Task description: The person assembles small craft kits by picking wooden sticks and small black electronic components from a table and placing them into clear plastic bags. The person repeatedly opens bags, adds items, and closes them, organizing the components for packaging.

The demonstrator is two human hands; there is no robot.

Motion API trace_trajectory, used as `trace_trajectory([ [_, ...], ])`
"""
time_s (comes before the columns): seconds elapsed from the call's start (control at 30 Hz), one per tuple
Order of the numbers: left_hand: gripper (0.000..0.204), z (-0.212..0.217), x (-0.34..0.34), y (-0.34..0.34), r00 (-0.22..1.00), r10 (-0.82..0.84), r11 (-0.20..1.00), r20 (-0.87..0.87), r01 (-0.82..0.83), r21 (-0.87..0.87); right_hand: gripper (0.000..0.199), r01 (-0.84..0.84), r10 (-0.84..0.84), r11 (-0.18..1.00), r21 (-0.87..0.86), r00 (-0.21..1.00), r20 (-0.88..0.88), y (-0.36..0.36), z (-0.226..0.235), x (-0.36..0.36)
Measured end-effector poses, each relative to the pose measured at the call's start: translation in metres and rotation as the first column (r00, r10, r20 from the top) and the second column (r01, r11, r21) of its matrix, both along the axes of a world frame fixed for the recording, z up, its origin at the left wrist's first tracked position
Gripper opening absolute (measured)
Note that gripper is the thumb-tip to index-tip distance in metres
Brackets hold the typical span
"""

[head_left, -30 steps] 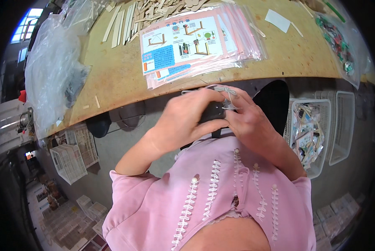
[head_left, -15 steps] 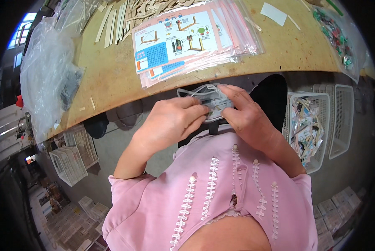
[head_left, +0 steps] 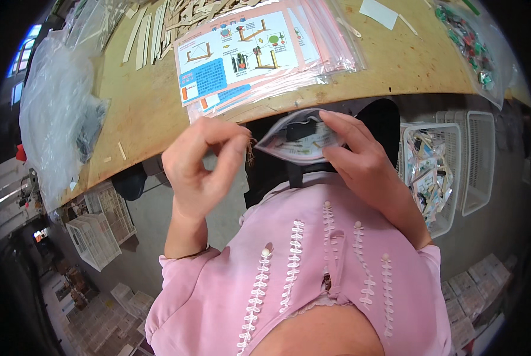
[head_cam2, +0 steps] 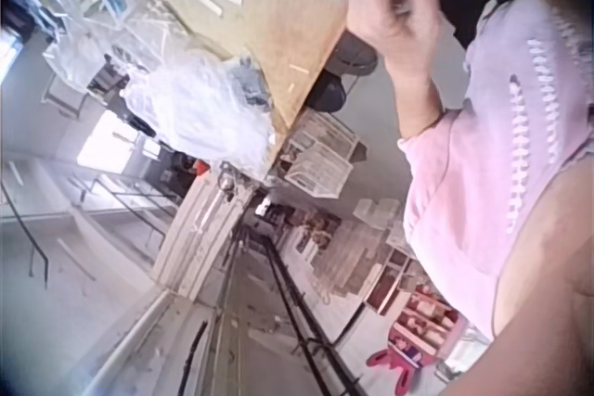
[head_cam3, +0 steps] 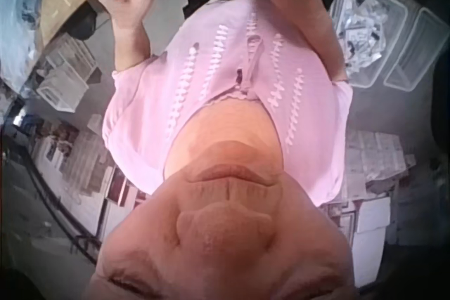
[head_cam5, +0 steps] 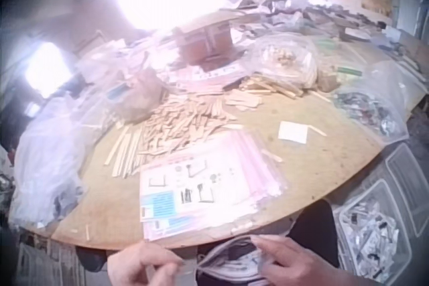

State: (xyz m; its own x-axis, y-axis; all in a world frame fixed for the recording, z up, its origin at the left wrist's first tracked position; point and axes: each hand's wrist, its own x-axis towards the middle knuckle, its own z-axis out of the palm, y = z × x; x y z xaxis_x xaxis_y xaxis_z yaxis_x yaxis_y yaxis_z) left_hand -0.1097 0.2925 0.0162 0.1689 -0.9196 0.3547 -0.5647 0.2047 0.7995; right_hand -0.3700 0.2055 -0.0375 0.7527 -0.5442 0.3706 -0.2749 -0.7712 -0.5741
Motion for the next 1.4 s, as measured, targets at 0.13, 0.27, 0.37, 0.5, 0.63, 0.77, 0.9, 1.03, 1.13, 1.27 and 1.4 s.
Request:
trace_trajectory([
  [0.13,0.007,-0.025,0.008,-0.002,0.999,0.033,0.993,0.024,-0.036,0.116,0.008,0.038,-0.038,0.999,0.008,0.999,0.011,0.002,0.013,-0.005],
  [0.27,0.009,-0.033,0.019,-0.021,0.998,0.052,0.992,0.044,-0.057,0.113,0.009,0.064,-0.063,0.998,-0.017,0.997,0.048,0.007,0.017,-0.005],
  [0.37,0.01,-0.028,0.054,-0.047,0.962,0.16,0.981,0.22,-0.18,0.072,0.009,0.093,-0.091,0.995,0.042,0.994,-0.053,0.001,0.003,-0.009],
  [0.5,0.019,-0.041,0.14,-0.104,0.87,0.349,0.929,0.347,-0.37,-0.007,0.01,0.087,-0.084,0.996,0.026,0.993,-0.084,0.005,-0.016,-0.012],
  [0.63,0.024,-0.055,0.201,-0.14,0.678,0.414,0.88,0.608,-0.469,-0.077,0.008,0.125,-0.122,0.991,0.039,0.99,-0.073,0.011,-0.015,-0.009],
  [0.77,0.033,-0.05,0.219,-0.146,0.673,0.369,0.79,0.641,-0.59,0.166,0.007,0.178,-0.175,0.984,0.021,0.979,-0.104,0.012,-0.015,-0.015],
  [0.9,0.027,-0.054,0.245,-0.136,0.831,0.346,0.814,0.435,-0.496,0.301,0.007,0.2,-0.192,0.976,0.084,0.976,-0.101,0.014,-0.02,-0.021],
  [1.03,0.022,-0.056,0.252,-0.128,0.915,0.35,0.81,0.2,-0.403,0.425,0.008,0.186,-0.177,0.978,0.09,0.979,-0.1,0.014,-0.025,-0.021],
  [1.13,0.021,-0.05,0.247,-0.124,0.924,0.365,0.804,0.114,-0.375,0.461,0.009,0.178,-0.17,0.981,0.079,0.98,-0.101,0.011,-0.021,-0.016],
  [1.27,0.021,-0.056,0.255,-0.122,0.92,0.389,0.8,0.048,-0.363,0.479,0.01,0.171,-0.164,0.983,0.07,0.982,-0.099,0.01,-0.018,-0.013],
  [1.4,0.016,-0.063,0.258,-0.117,0.9,0.425,0.87,-0.093,-0.378,0.318,0.012,0.172,-0.162,0.979,0.111,0.982,-0.095,0.011,-0.02,-0.018],
])
